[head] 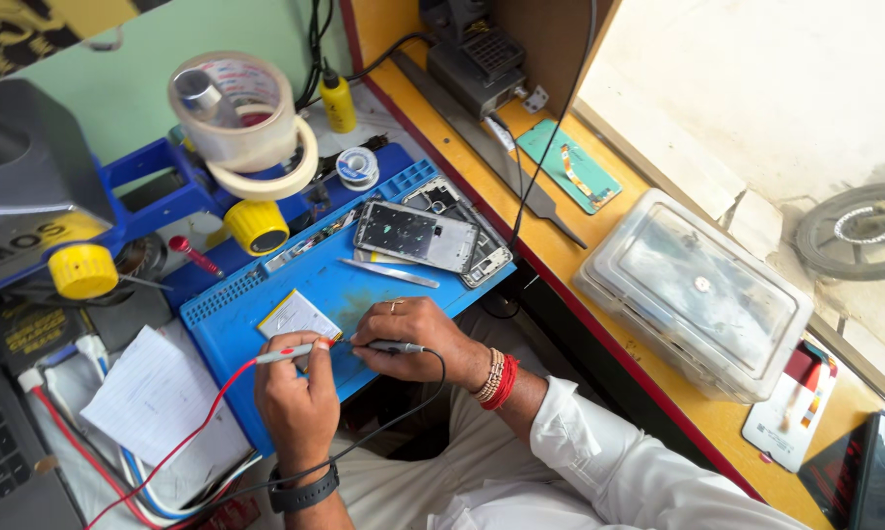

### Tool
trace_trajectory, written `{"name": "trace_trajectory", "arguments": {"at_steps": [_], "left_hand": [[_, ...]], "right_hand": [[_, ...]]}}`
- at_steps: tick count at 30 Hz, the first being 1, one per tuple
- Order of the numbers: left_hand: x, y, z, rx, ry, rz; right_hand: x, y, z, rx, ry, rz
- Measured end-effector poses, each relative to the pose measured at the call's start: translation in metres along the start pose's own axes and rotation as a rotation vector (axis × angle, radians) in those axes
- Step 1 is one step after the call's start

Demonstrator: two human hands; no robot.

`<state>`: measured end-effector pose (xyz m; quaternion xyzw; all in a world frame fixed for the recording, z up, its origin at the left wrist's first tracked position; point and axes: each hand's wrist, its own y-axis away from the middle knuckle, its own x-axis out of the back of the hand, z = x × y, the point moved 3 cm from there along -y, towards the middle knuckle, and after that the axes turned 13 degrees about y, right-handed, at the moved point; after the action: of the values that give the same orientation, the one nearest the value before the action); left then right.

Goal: The person sits at a repair bench and holds multimeter probe tips against a small battery or board resting on a blue mat, repositioning the probes repeatedly to take readings. A disassembled phone, tweezers, and a laptop remain on the bench around the work area.

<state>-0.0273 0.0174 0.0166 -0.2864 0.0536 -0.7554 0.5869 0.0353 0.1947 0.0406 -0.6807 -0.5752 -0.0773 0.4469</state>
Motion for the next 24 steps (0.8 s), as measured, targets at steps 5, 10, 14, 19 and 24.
{"name": "trace_trajectory", "arguments": {"at_steps": [5,10,14,19,24], "left_hand": [[-0.0014,0.0011,-0.0037,0.008,-0.001,-0.008],[-0.0012,0.0015,-0.0067,0.000,0.001,-0.013],[-0.0005,0.0016,-0.0094,0.030,-0.005,-0.017],[-0.0004,0.0014,-0.0090,0.025,-0.001,-0.025],[0.0003,0.0007,-0.0095,0.033,-0.001,-0.027]], "right_hand": [[-0.0016,0.0025,0.0028,0.004,0.006,0.002],[-0.0025,0.0034,0.0046,0.000,0.006,-0.003],[-0.0037,0.0025,0.0045,0.004,0.007,-0.005],[-0.0024,0.0032,0.0042,0.001,-0.001,0.000],[-0.0039,0.0029,0.0037,-0.011,-0.021,-0.004]]}}
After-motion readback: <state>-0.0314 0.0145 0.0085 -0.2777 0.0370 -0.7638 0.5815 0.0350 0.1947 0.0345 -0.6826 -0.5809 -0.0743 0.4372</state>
